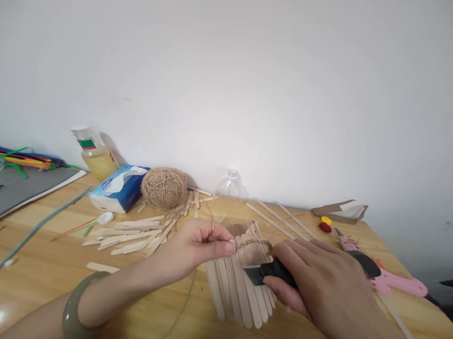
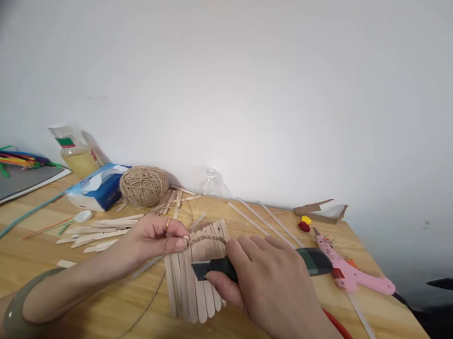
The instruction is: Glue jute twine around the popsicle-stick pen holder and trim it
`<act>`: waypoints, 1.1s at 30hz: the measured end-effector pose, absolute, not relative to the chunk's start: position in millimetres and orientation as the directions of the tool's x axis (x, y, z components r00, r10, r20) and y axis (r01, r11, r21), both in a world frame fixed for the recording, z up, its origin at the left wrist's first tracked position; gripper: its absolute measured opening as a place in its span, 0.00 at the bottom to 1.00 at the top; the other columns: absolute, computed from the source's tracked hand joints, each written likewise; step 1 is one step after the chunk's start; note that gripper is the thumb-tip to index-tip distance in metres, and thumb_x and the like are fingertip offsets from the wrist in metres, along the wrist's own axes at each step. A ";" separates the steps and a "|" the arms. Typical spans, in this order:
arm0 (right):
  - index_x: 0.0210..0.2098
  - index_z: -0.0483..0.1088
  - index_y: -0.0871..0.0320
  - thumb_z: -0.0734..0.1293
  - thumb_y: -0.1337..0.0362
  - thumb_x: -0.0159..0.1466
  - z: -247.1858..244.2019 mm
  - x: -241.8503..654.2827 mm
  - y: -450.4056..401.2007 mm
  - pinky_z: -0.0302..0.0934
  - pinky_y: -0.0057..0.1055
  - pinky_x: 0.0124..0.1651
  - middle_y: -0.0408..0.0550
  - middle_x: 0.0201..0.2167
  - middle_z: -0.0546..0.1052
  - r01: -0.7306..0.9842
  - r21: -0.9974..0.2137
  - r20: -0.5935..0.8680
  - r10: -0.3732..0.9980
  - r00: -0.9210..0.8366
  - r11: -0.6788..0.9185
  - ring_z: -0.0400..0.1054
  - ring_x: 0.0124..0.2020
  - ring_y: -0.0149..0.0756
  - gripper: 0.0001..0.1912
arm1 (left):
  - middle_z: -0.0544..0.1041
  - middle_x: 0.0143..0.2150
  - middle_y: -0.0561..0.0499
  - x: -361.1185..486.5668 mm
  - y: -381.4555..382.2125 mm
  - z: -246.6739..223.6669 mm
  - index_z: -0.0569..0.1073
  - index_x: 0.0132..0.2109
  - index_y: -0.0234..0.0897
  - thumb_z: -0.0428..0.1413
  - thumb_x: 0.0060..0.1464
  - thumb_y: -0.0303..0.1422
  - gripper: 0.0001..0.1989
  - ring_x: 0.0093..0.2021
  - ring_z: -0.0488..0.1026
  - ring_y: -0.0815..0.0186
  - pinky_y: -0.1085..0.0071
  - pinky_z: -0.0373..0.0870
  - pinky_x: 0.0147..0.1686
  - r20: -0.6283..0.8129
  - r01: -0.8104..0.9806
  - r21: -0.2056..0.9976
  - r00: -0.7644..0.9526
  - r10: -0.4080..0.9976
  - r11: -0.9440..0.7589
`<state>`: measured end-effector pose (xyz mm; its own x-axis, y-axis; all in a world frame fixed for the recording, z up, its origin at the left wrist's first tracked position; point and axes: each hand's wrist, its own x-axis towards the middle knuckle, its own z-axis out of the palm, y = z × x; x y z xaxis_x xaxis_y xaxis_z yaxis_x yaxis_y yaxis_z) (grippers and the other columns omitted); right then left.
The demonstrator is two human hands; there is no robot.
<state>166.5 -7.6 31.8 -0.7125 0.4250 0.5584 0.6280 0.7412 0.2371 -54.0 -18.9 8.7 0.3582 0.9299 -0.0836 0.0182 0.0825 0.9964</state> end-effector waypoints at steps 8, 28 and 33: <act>0.24 0.60 0.55 0.49 0.52 0.68 24.8 164.4 -5.7 0.47 0.29 0.25 0.41 0.17 0.67 0.628 0.255 0.569 0.412 -0.712 0.735 0.60 0.19 0.33 0.22 | 0.68 0.24 0.54 -55.0 -19.0 9.9 0.74 0.30 0.33 0.57 0.50 0.39 0.11 0.27 0.61 0.69 0.73 0.55 0.30 -0.033 0.006 0.999 0.403 0.914 0.033; 0.23 0.62 0.56 0.54 0.51 0.67 19.2 160.1 -12.6 0.45 0.31 0.28 0.41 0.16 0.64 0.737 0.354 0.662 0.402 -0.632 0.576 0.57 0.20 0.33 0.21 | 0.71 0.25 0.52 -54.1 -26.7 20.1 0.74 0.29 0.31 0.57 0.50 0.40 0.14 0.27 0.64 0.69 0.74 0.59 0.28 -0.057 0.070 0.997 0.278 0.959 0.039; 0.21 0.61 0.56 0.52 0.50 0.67 17.4 156.9 -15.4 0.46 0.30 0.28 0.41 0.16 0.64 0.784 0.327 0.698 0.425 -0.577 0.527 0.57 0.20 0.34 0.24 | 0.74 0.27 0.52 -49.5 -32.8 19.5 0.75 0.30 0.32 0.57 0.50 0.38 0.12 0.28 0.66 0.69 0.75 0.62 0.30 -0.024 0.017 1.000 0.239 0.971 0.020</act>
